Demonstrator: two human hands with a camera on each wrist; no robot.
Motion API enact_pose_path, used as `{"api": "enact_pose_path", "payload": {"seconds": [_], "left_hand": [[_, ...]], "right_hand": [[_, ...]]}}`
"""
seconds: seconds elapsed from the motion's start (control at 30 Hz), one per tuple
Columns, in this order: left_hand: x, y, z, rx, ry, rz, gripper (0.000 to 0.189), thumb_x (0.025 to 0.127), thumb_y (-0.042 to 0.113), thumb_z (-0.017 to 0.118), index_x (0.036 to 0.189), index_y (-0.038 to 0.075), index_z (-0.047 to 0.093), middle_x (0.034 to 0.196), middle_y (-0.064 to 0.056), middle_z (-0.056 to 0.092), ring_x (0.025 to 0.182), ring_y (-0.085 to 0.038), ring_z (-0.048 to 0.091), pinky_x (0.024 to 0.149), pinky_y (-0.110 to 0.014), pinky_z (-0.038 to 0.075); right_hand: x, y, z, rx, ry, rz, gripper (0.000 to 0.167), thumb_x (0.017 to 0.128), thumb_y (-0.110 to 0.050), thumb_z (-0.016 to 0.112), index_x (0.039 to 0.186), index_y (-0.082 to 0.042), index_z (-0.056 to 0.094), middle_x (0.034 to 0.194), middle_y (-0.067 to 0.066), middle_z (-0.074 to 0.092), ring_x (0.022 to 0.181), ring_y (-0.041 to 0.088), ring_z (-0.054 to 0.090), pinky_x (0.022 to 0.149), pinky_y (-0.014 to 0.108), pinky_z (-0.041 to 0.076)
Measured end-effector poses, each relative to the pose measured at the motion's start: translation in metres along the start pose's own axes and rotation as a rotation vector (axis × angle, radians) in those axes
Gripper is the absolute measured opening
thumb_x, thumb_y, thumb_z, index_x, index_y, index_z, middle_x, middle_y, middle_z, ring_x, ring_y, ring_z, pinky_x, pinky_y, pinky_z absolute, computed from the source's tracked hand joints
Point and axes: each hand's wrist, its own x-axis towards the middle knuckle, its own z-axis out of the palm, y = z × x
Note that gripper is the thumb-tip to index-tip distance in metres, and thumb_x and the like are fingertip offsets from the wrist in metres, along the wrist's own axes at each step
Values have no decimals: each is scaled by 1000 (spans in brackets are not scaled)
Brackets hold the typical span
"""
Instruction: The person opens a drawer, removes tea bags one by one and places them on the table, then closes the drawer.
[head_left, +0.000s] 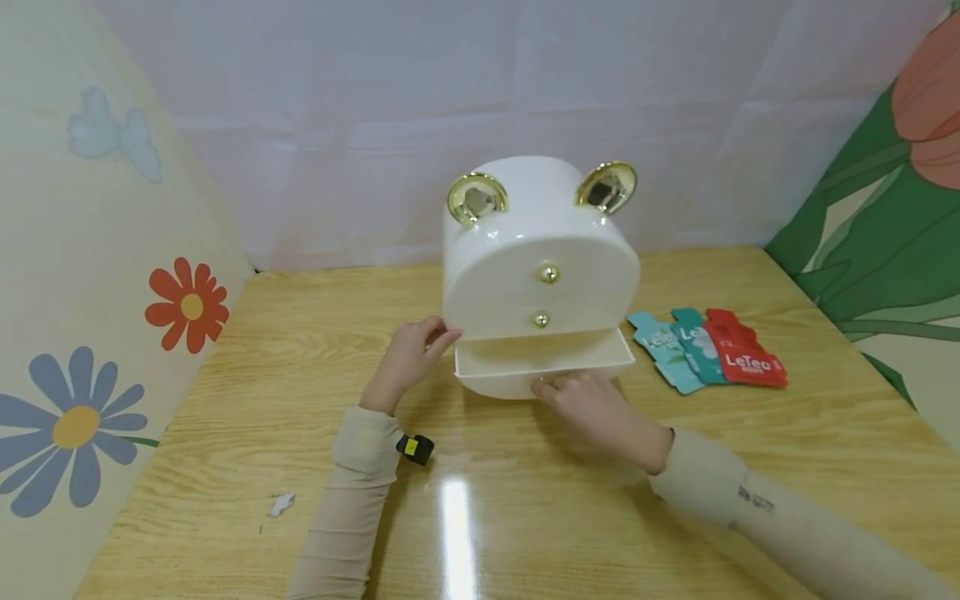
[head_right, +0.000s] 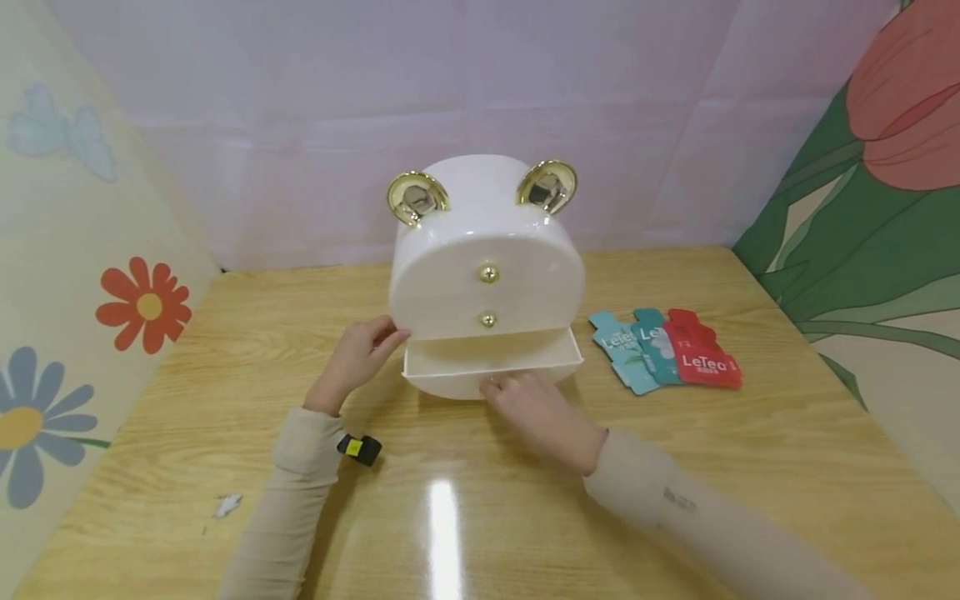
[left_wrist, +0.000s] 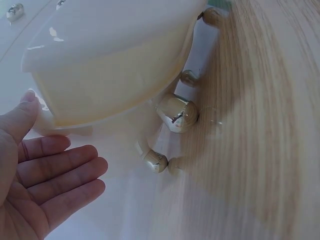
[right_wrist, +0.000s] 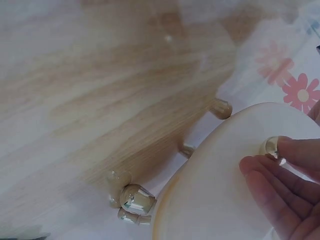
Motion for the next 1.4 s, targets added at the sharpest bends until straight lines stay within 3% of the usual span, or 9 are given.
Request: {"api": "enact_pose_path", "payload": {"seconds": [0.27, 0.73, 0.83, 1.17, 1.4], "left_hand": [[1, -1, 1, -6, -2, 8, 27, 94, 24, 51, 92, 0, 62, 87, -11, 66, 84, -24, 62, 78, -35, 52], [1, -3, 1, 19, 20, 45, 24, 93, 22, 53, 88, 1, 62, 83, -10, 65, 82, -24, 63, 77, -36, 52], [2, -2, 1, 19, 21, 38, 23, 93, 22, 53, 88, 1, 62, 84, -11, 66, 83, -24, 63, 78, -35, 52], [1, 1, 1, 2, 10, 14, 24, 93, 23, 53, 91, 1, 63, 88, -12, 67, 86, -25, 64, 79, -35, 52], [1, 0, 1, 4, 9, 23, 24, 94, 22, 52, 92, 0, 63, 88, -12, 66, 85, -25, 63, 79, -36, 52]], "right_hand": [[11, 10, 4, -33, 5, 27, 27, 69, 13, 65, 93, 0, 66, 75, 11, 65, 55, 20, 59, 45, 31, 48], [29, 26, 12, -19, -6, 68, 25, 72, 12, 64, 91, -3, 68, 75, 9, 65, 45, 13, 46, 36, 25, 38], [31, 29, 14, -34, 6, 65, 21, 72, 12, 63, 85, -5, 67, 72, 7, 63, 44, 13, 45, 36, 26, 36], [33, 35, 17, -27, 25, 62, 17, 73, 9, 65, 74, -8, 62, 71, 5, 61, 48, 12, 42, 42, 27, 40], [35, 43, 20, 31, 86, -6, 17, 76, 3, 67, 69, -10, 57, 62, 0, 57, 52, 16, 49, 48, 32, 44]]}}
